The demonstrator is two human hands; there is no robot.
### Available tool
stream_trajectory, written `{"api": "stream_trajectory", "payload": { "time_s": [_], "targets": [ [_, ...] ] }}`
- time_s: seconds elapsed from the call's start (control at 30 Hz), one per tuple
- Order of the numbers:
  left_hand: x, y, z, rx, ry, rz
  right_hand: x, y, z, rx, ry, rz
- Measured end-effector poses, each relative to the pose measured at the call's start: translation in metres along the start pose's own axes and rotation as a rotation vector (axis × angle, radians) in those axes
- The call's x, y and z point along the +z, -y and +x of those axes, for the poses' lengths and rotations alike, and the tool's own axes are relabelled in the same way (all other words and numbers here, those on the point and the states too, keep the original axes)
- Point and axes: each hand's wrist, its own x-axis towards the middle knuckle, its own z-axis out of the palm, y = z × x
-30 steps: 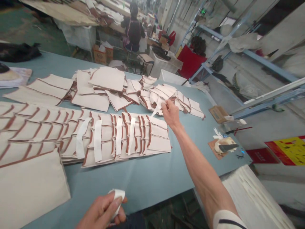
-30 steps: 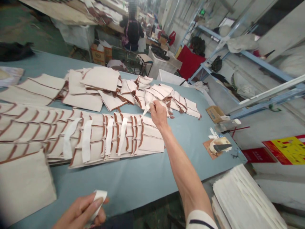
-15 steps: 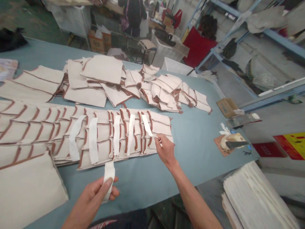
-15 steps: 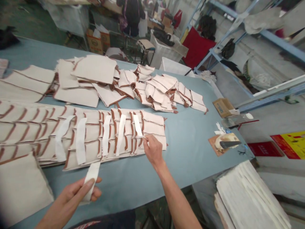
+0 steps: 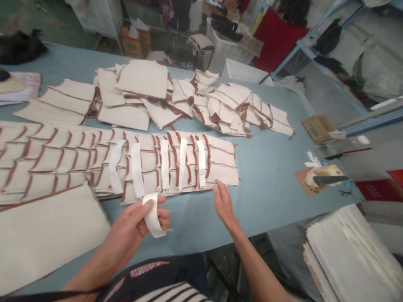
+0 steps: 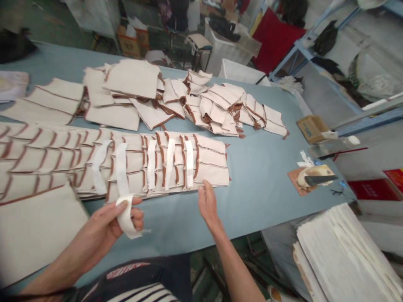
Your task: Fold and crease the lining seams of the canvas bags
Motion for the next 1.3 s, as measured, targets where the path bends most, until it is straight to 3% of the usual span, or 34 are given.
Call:
{"api": "stream_trajectory", "payload": {
  "time_s": [0.13,0.27,0.43,0.53,0.77,0.97,1.13,1.3],
  "targets": [
    [-0.004,-0.025,-0.008,-0.054,0.043,-0.205,-0.011,0.043,-0.021,0.043,0.001,0.105],
    [-0.013,-0.044,-0.024,-0.064,0.081,-0.318,-0.022,0.118,-0.04,-0.062,0.071,0.201],
    [-0.034,-0.059,-0.05,-0.039,0.173,-0.37,-0.026,0.201,-0.051,-0.591,0.088,0.201],
    [-0.049,-0.063,-0.065,-0.005,0.217,-0.39,-0.019,0.23,-0.055,-0.77,0.097,0.167],
    [-0.084,-0.068,-0.093,0.024,0.249,-0.424,0.01,0.26,-0.072,-0.882,0.045,0.135],
    [-0.1,-0.066,-0.109,0.024,0.27,-0.413,0.021,0.282,-0.079,-0.984,0.01,0.126],
    [-0.109,-0.061,-0.112,0.042,0.283,-0.369,0.025,0.302,-0.082,-0.797,0.132,0.289],
    [-0.114,-0.057,-0.119,0.1,0.195,-0.192,0.027,0.307,-0.085,-0.554,0.242,0.407]
  ]
}}
